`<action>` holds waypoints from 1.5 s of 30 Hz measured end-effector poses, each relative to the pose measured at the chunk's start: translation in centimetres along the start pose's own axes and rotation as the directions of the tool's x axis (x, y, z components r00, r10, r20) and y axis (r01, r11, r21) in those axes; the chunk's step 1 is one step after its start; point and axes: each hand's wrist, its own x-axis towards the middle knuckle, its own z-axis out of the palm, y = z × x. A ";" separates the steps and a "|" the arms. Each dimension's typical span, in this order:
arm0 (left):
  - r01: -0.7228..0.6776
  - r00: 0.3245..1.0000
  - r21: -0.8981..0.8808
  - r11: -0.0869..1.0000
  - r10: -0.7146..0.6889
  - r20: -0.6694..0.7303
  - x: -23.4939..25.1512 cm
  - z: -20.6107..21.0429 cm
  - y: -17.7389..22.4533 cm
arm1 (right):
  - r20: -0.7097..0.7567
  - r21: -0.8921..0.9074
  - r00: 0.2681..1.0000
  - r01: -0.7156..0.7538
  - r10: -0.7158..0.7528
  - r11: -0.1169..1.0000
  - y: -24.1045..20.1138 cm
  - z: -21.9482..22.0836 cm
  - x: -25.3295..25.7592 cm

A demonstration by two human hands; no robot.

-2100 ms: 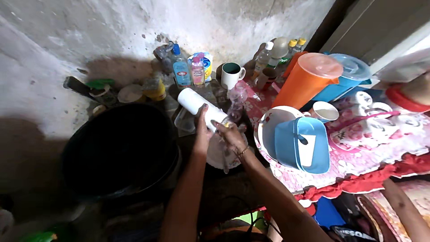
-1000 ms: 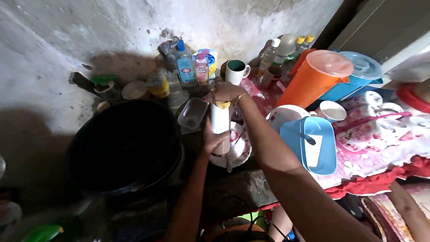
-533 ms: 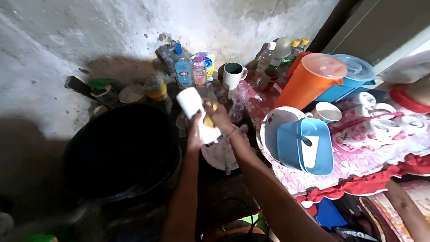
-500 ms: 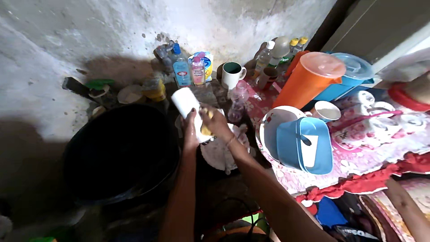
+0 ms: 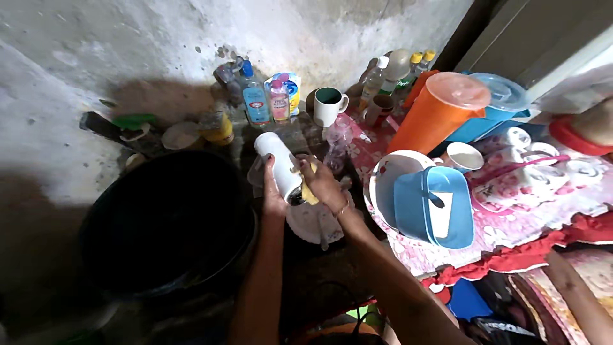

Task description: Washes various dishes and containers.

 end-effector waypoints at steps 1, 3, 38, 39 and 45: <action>0.009 1.000 -0.028 1.000 -0.009 0.000 0.3 0.2 0.1 | -0.052 -0.034 0.995 0.078 -0.080 0.996 0.2 0.2 -0.9; 0.041 0.998 -0.076 0.996 -0.038 0.046 0.6 0.7 0.0 | -0.087 -0.063 0.969 0.225 -0.230 0.972 1.3 -0.1 -1.5; -0.100 0.907 0.940 0.326 -0.360 0.221 12.4 9.4 4.4 | -0.057 0.077 0.996 -0.058 0.063 0.995 9.0 -2.5 -5.3; -0.172 0.909 0.959 0.227 -0.338 0.244 12.9 9.9 4.6 | -0.051 0.085 0.996 -0.063 0.067 0.994 9.1 -2.4 -5.3; -0.385 0.896 0.861 -0.331 -0.359 0.263 13.7 14.5 4.5 | -0.062 0.094 0.996 -0.062 0.068 0.994 9.6 -2.1 -5.5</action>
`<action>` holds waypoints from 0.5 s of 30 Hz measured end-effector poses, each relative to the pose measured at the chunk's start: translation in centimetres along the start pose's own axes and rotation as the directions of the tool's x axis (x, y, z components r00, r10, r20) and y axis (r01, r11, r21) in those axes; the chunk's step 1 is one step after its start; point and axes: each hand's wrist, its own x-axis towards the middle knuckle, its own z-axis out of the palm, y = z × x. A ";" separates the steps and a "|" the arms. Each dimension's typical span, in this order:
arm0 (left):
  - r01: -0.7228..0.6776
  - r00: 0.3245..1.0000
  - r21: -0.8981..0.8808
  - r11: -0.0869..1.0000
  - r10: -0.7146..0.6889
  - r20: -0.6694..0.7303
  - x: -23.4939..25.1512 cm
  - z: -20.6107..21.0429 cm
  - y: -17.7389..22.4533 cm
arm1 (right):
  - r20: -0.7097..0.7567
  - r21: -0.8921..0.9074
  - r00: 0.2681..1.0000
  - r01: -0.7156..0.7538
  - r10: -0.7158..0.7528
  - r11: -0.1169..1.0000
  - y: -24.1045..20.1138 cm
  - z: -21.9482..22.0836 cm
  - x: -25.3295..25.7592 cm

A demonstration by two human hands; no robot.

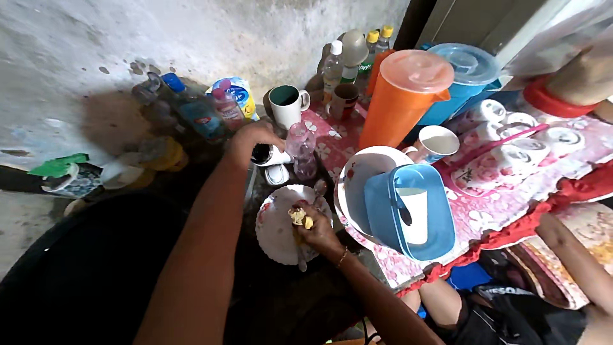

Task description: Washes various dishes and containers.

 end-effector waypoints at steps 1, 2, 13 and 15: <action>-0.006 1.000 0.079 0.997 0.007 -0.010 0.4 -0.2 0.6 | -0.003 0.005 1.000 -0.001 0.001 1.000 0.1 0.0 0.0; -0.009 1.000 0.137 0.991 0.012 -0.019 0.6 -0.4 1.2 | -0.006 0.008 1.000 -0.002 0.002 1.000 0.2 0.0 0.0; -0.237 0.922 -0.021 0.971 0.217 -0.320 2.0 0.2 2.6 | -0.020 -0.060 1.000 0.015 -0.016 0.998 1.1 0.3 0.0; -0.298 0.898 -0.064 0.952 0.257 -0.356 2.0 0.7 2.4 | -0.015 -0.066 1.000 0.026 -0.027 0.997 1.1 0.4 0.2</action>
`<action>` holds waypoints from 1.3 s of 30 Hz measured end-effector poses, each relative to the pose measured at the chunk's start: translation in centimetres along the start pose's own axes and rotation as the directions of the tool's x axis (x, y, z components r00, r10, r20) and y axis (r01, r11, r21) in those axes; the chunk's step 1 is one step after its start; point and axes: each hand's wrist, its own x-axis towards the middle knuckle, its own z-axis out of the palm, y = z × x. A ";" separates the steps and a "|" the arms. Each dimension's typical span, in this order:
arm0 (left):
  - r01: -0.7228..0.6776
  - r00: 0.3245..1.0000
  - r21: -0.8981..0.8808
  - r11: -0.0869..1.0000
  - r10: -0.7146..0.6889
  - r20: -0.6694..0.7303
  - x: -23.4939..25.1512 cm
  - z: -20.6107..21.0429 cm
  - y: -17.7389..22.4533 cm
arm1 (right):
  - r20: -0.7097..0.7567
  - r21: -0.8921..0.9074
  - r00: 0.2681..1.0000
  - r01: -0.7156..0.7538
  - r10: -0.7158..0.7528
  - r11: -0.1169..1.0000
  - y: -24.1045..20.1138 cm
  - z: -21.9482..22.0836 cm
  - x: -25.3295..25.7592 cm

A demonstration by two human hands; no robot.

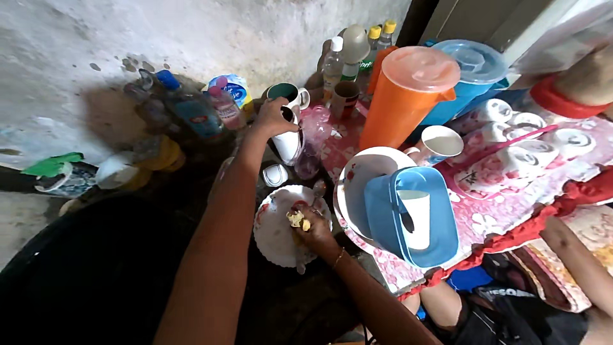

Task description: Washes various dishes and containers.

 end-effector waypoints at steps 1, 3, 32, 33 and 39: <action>-0.019 1.000 -0.019 1.000 0.018 -0.009 -0.1 0.1 -0.1 | -0.001 -0.003 1.000 0.011 -0.011 1.000 0.1 0.1 0.1; -0.046 0.997 -0.066 0.997 0.042 -0.063 -0.3 0.3 -0.5 | 0.014 -0.018 1.000 0.016 -0.015 1.000 0.2 0.1 0.4; 0.341 0.939 -0.036 0.939 -0.339 0.058 -6.8 12.4 1.8 | 0.130 -0.105 0.990 -0.049 0.062 0.993 -0.1 -0.6 0.6; 0.318 0.948 -0.115 0.941 -0.317 0.029 -6.7 12.8 1.4 | 0.128 -0.106 0.990 -0.042 0.055 0.993 -0.1 -0.6 0.6; -0.021 0.984 -0.383 0.924 -0.048 -0.170 -6.8 14.0 -0.8 | 0.158 -0.116 0.985 -0.046 0.064 0.992 -0.3 -0.7 0.7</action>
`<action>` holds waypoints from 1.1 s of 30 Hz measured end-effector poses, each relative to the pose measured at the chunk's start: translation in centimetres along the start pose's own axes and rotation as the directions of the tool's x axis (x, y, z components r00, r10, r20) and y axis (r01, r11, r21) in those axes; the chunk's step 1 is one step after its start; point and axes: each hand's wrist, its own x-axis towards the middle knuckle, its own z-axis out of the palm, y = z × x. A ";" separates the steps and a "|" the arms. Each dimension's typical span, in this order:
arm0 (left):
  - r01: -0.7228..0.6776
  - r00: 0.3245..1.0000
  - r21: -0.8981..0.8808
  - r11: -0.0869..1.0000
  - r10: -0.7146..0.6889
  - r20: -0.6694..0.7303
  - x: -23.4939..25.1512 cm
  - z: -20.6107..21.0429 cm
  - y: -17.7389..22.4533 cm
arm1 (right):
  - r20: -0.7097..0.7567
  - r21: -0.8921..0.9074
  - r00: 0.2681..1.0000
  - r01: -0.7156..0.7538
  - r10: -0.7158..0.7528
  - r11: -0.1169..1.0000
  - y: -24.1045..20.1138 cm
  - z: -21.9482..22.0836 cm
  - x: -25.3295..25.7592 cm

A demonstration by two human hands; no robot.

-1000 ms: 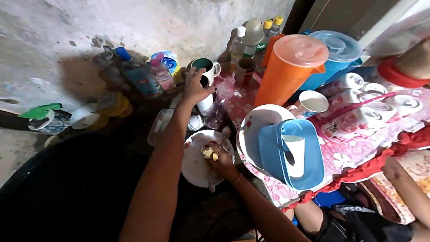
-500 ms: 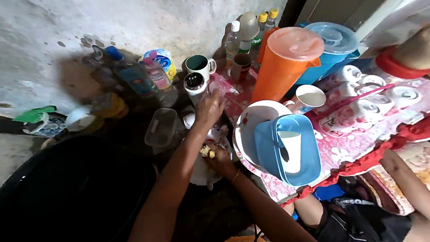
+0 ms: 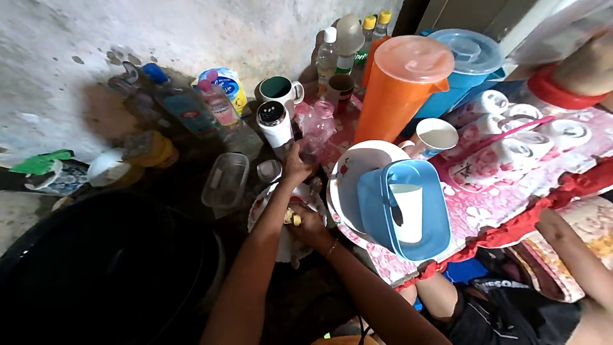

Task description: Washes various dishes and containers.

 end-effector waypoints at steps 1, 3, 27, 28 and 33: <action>-0.043 0.999 -0.028 0.999 0.043 -0.032 -0.3 -0.1 -0.6 | 0.013 -0.007 1.000 -0.009 0.009 1.000 -0.1 -0.1 0.0; -0.037 0.997 -0.012 0.999 0.036 -0.069 -1.4 -0.5 -1.2 | 0.025 -0.010 1.000 -0.010 0.010 1.000 0.0 -0.1 0.1; 0.253 0.947 0.396 0.883 -0.309 0.085 -1.0 -6.9 -4.9 | 0.011 0.056 1.000 -0.009 0.008 0.998 0.8 0.3 0.3; 0.254 0.956 0.330 0.909 -0.288 0.059 -1.4 -7.3 -5.1 | 0.002 0.065 1.000 -0.001 0.001 0.998 0.9 0.3 0.4; 0.322 0.941 -0.369 0.872 -0.339 0.021 -2.7 -9.4 -5.3 | -0.124 0.173 0.990 0.085 -0.064 0.981 2.2 1.2 0.5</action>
